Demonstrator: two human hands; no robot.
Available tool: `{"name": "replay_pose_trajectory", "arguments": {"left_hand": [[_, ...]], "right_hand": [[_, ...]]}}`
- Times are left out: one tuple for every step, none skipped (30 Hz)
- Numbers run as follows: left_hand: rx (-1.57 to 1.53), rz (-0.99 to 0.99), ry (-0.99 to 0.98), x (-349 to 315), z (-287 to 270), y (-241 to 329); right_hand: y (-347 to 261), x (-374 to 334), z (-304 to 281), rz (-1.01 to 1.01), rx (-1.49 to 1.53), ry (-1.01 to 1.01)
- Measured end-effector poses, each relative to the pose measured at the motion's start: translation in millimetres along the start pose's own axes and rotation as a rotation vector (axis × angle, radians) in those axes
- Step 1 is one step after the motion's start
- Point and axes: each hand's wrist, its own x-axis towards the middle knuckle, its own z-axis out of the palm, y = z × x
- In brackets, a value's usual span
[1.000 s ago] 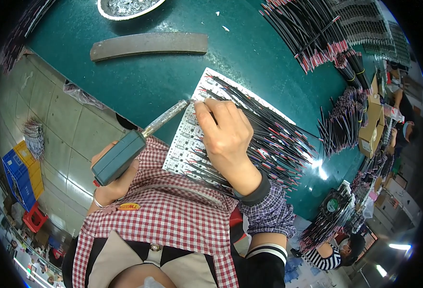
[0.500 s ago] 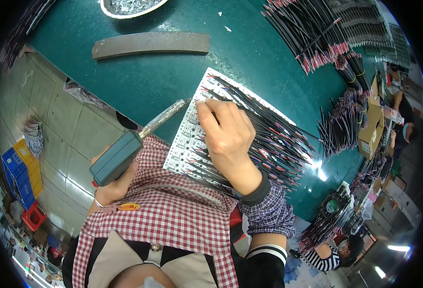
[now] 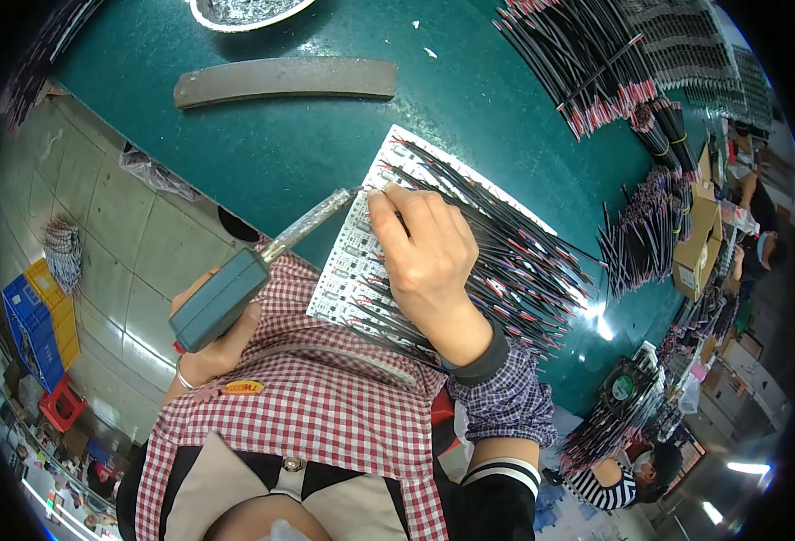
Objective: The person solders wiring harnesses to small LED circuit boards with a soldering iron.
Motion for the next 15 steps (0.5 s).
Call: {"name": "replay_pose_trajectory", "arguments": {"left_hand": [[-0.001, 0.001, -0.001, -1, 0, -1], [-0.016, 0.004, 0.013, -3, -1, -2], [-0.030, 0.008, 0.027, -5, -2, -3], [-0.030, 0.010, 0.026, -7, -3, -3], [-0.030, -0.014, 0.025, -11, -3, -4], [-0.028, -0.039, 0.027, -15, -4, -6], [-0.026, -0.038, 0.028, -19, -5, -7], [-0.057, -0.116, 0.042, -24, -5, -8], [-0.087, -0.196, 0.057, -27, -6, -9], [-0.087, -0.196, 0.059, -30, -7, -11], [-0.059, -0.211, 0.043, -32, -8, -12], [-0.033, -0.224, 0.025, -33, -8, -13], [-0.035, -0.223, 0.025, -33, -7, -14], [-0.050, -0.236, 0.028, -34, -6, -14], [-0.063, -0.249, 0.030, -34, -6, -14]], "right_hand": [[0, -1, 0, 0.000, -0.001, 0.000], [1, -1, 0, 0.004, 0.003, -0.006], [1, -1, 0, 0.007, 0.007, -0.011], [1, -2, -1, 0.007, 0.007, -0.010], [0, -3, -1, 0.019, 0.003, -0.015], [0, -3, -1, 0.030, 0.002, -0.019], [0, -3, -2, 0.029, 0.002, -0.017], [0, -4, -4, 0.011, 0.008, 0.039], [0, -4, -6, -0.009, 0.016, 0.094], [-6, -10, -11, 0.047, 0.095, 0.105], [-10, -12, -13, 0.045, 0.096, 0.105], [-14, -13, -14, 0.062, 0.075, 0.093], [-17, -13, -14, 0.078, 0.054, 0.080], [-17, -16, -9, 0.091, 0.033, 0.029], [-18, -16, -8, 0.092, 0.033, 0.029]]}}
